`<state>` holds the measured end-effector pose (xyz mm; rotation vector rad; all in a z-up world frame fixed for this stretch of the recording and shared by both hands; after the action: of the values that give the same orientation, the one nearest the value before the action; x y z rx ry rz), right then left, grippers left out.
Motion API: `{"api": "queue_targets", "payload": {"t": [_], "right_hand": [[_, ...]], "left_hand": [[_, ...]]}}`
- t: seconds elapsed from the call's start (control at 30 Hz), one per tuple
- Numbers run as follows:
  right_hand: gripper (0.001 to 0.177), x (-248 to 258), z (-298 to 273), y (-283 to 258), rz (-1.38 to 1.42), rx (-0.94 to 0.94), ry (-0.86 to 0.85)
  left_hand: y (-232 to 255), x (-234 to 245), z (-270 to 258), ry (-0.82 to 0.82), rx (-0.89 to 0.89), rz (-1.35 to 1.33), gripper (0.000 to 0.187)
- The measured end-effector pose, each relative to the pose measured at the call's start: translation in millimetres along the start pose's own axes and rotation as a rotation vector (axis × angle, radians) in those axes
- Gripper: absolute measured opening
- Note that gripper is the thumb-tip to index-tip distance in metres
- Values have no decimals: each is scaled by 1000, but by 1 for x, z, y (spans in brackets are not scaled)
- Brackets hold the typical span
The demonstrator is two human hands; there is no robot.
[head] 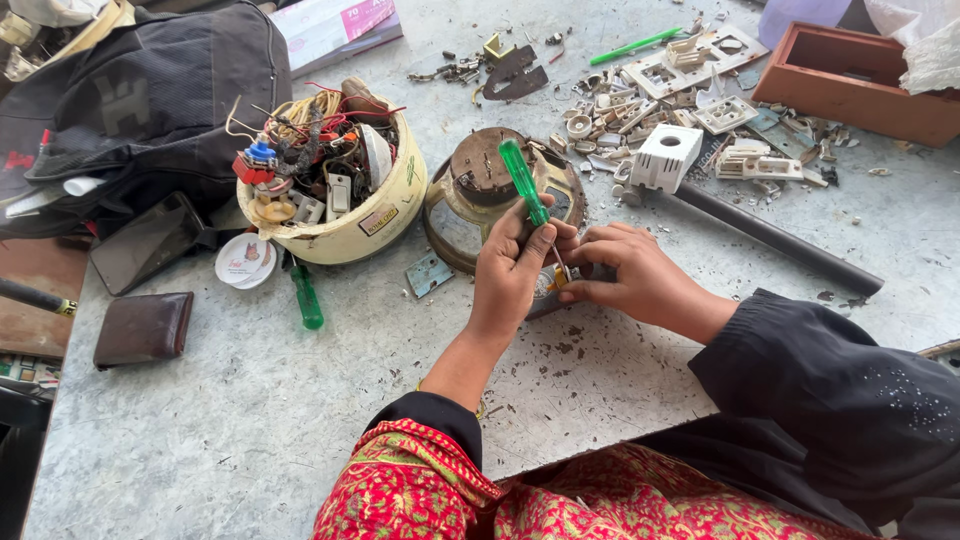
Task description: The person disassembles a white plastic electrical socket using a hammer and screwdriver. They remove the internal metal contacts and a yellow plastic component, then use a screwdriver to pry and separate the yellow component into smaller pieces on a cluttered workbench.
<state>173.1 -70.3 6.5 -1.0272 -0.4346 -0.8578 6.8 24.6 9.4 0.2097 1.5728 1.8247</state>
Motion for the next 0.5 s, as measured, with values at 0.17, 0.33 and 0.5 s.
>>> {"api": "queue_targets", "payload": {"t": [0.17, 0.33, 0.5], "right_hand": [[39, -3, -6, -2, -53, -48, 1], [35, -6, -8, -2, -94, -53, 45], [39, -5, -7, -8, -97, -69, 46]], "left_hand": [[4, -8, -7, -8, -120, 103, 33], [6, -8, -10, -26, -365, 343, 28], [3, -5, -6, -30, -237, 222, 28]]}}
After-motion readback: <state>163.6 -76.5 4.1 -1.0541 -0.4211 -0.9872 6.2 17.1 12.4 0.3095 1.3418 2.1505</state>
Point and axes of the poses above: each hand's wrist, its own z-axis towards the middle knuckle, its own x-axis out of the back of the hand, y = z × x, the point moved 1 cm from there along z, towards the middle knuckle, and after that the axes turned 10 degrees about y, right-handed, at the moved point
